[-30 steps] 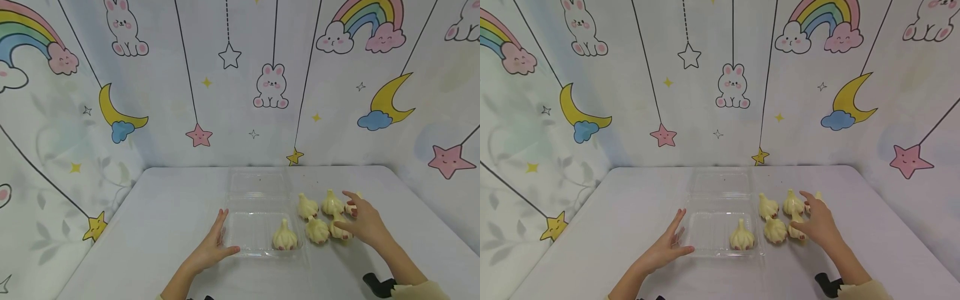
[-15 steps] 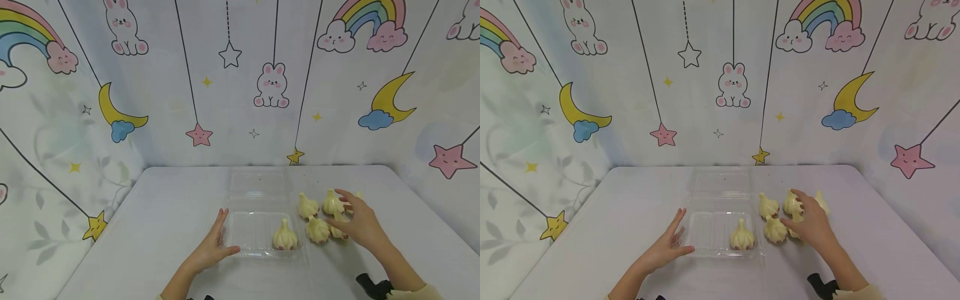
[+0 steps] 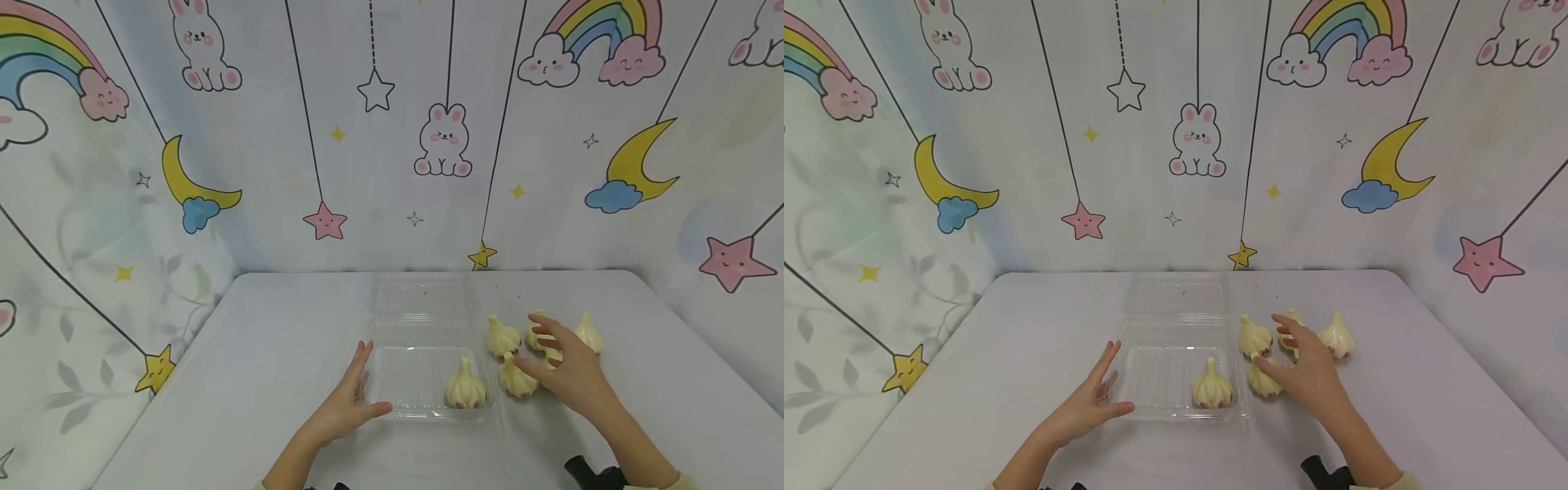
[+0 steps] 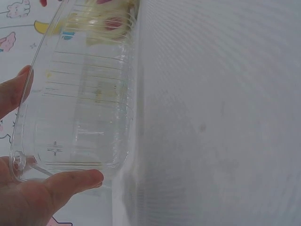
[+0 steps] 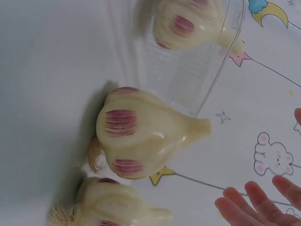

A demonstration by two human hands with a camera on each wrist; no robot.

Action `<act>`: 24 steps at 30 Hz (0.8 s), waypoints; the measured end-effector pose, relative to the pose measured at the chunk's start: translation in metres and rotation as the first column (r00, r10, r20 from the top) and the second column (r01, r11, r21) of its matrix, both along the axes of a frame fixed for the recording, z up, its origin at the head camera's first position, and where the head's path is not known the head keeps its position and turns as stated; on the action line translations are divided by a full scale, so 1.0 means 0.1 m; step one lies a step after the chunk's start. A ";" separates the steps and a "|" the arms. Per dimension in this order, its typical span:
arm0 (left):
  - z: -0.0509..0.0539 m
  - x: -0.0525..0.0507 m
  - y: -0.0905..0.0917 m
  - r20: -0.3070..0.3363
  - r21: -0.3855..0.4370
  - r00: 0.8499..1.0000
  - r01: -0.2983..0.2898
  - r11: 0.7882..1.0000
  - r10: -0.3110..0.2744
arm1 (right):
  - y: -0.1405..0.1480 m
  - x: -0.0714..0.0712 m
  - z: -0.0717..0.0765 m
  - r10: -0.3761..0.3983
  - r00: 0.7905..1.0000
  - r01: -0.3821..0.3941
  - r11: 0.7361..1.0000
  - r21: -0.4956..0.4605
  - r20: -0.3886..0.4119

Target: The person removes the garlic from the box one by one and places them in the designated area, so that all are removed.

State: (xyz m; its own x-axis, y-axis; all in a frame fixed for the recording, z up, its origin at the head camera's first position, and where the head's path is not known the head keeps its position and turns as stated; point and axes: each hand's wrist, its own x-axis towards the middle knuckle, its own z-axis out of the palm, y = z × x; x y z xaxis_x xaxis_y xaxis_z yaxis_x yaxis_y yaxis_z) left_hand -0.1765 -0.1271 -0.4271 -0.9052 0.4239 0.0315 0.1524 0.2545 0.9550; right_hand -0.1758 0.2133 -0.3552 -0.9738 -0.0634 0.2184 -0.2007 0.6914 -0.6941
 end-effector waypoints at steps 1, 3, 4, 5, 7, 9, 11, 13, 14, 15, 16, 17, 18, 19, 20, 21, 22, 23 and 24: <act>0.00 0.00 0.00 0.001 0.000 1.000 0.001 1.000 -0.001 | -0.02 0.00 0.00 0.005 1.000 -0.005 1.000 -0.004 -0.003; 0.00 0.00 0.00 0.004 0.001 1.000 0.002 1.000 -0.002 | -0.04 0.01 -0.02 0.015 1.000 -0.015 1.000 -0.017 -0.004; 0.00 0.00 0.00 0.004 0.002 1.000 0.002 1.000 -0.002 | -0.06 0.01 -0.03 0.021 1.000 -0.021 1.000 -0.022 -0.003; 0.00 0.00 0.00 0.005 0.004 1.000 0.003 1.000 -0.003 | -0.07 0.01 -0.03 0.027 1.000 -0.027 0.999 -0.033 -0.004; 0.01 0.00 -0.01 0.005 0.005 1.000 0.006 1.000 -0.006 | -0.10 0.01 -0.05 0.037 0.999 -0.037 0.998 -0.043 -0.007; 0.01 0.00 -0.01 0.005 0.005 1.000 0.006 1.000 -0.006 | -0.13 0.02 -0.05 0.046 0.999 -0.047 0.997 -0.068 -0.004; 0.01 0.00 0.00 0.003 0.000 1.000 0.005 1.000 -0.005 | -0.16 0.02 -0.05 0.052 0.999 -0.052 0.994 -0.094 -0.003; 0.01 0.00 0.00 0.001 -0.007 1.000 0.001 1.000 -0.001 | -0.19 0.03 -0.06 0.059 0.998 -0.058 0.992 -0.112 0.004; 0.01 0.00 0.00 0.000 -0.009 1.000 -0.003 1.000 0.003 | -0.21 0.03 -0.07 0.062 0.998 -0.061 0.992 -0.113 0.008; 0.01 0.00 0.00 0.001 -0.011 1.000 -0.005 1.000 0.005 | -0.22 0.03 -0.08 0.066 0.998 -0.065 0.991 -0.115 0.012; 0.01 0.00 0.01 0.000 -0.014 1.000 -0.008 1.000 0.008 | -0.24 0.02 -0.09 0.071 0.997 -0.068 0.991 -0.116 0.016; 0.01 0.00 0.01 0.000 -0.014 1.000 -0.010 1.000 0.010 | -0.26 0.02 -0.10 0.075 0.997 -0.072 0.991 -0.117 0.020; 0.01 0.00 0.01 0.001 -0.016 1.000 -0.011 1.000 0.011 | -0.28 0.02 -0.11 0.078 0.997 -0.075 0.990 -0.119 0.027; 0.01 0.00 0.01 0.002 -0.016 1.000 -0.012 1.000 0.012 | -0.30 0.02 -0.11 0.083 0.996 -0.079 0.990 -0.120 0.031; 0.01 0.00 0.01 0.003 -0.016 1.000 -0.012 1.000 0.012 | -0.33 0.02 -0.12 0.088 0.995 -0.083 0.988 -0.128 0.037; 0.01 0.00 0.01 0.003 -0.018 1.000 -0.013 1.000 0.013 | -0.35 0.02 -0.12 0.091 0.995 -0.085 0.987 -0.137 0.045; 0.01 0.00 0.01 0.002 -0.019 1.000 -0.014 1.000 0.014 | -0.37 0.02 -0.13 0.095 0.994 -0.087 0.986 -0.143 0.052; 0.01 0.00 0.01 0.002 -0.019 1.000 -0.014 1.000 0.014 | -0.39 0.02 -0.13 0.101 0.993 -0.091 0.985 -0.147 0.056; 0.01 0.00 0.01 0.003 -0.020 1.000 -0.013 1.000 0.013 | -0.42 0.02 -0.13 0.102 0.993 -0.092 0.985 -0.149 0.063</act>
State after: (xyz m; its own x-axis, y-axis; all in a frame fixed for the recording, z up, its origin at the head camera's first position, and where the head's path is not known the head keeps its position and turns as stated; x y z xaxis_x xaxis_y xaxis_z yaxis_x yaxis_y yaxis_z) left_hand -0.1765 -0.1264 -0.4262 -0.9107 0.4126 0.0205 0.1464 0.2758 0.9500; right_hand -0.1740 0.1718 -0.3683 -0.9779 -0.1308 0.1632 -0.2087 0.5612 -0.8009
